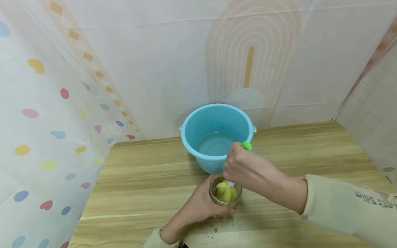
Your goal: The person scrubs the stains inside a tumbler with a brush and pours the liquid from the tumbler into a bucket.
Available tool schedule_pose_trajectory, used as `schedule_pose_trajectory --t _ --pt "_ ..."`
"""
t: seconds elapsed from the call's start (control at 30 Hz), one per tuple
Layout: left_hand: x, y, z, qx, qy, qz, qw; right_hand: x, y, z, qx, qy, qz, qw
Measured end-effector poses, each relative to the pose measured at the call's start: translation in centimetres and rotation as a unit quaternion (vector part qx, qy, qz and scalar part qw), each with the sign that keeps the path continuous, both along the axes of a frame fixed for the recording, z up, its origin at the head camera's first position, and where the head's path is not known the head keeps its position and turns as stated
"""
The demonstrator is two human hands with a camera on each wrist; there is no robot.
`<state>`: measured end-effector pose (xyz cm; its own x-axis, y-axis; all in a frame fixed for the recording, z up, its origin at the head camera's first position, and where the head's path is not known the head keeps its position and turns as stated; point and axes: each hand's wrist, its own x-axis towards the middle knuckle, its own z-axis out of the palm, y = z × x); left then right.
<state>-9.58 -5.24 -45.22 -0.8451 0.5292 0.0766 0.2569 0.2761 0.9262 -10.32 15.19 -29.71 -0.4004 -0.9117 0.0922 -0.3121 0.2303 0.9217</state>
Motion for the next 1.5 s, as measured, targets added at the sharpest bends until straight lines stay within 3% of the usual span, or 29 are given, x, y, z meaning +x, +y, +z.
schedule_pose_trajectory --t 0.2,0.4,0.9,1.5 --pt "0.0 0.0 -0.1 0.014 0.004 -0.01 0.9998 0.3 -1.0 -0.9 0.032 0.01 -0.001 0.999" --pt "0.0 0.0 -0.2 0.022 0.004 -0.015 0.9997 0.2 -1.9 -0.7 0.051 0.018 0.004 0.999" --pt "-0.2 -0.1 -0.2 0.015 0.015 -0.018 0.9996 -0.5 -2.2 -0.3 0.074 -0.017 -0.054 0.996" --pt "-0.2 0.0 0.0 -0.005 0.011 -0.009 0.9999 0.5 -0.7 -0.6 0.056 -0.019 -0.053 0.997"
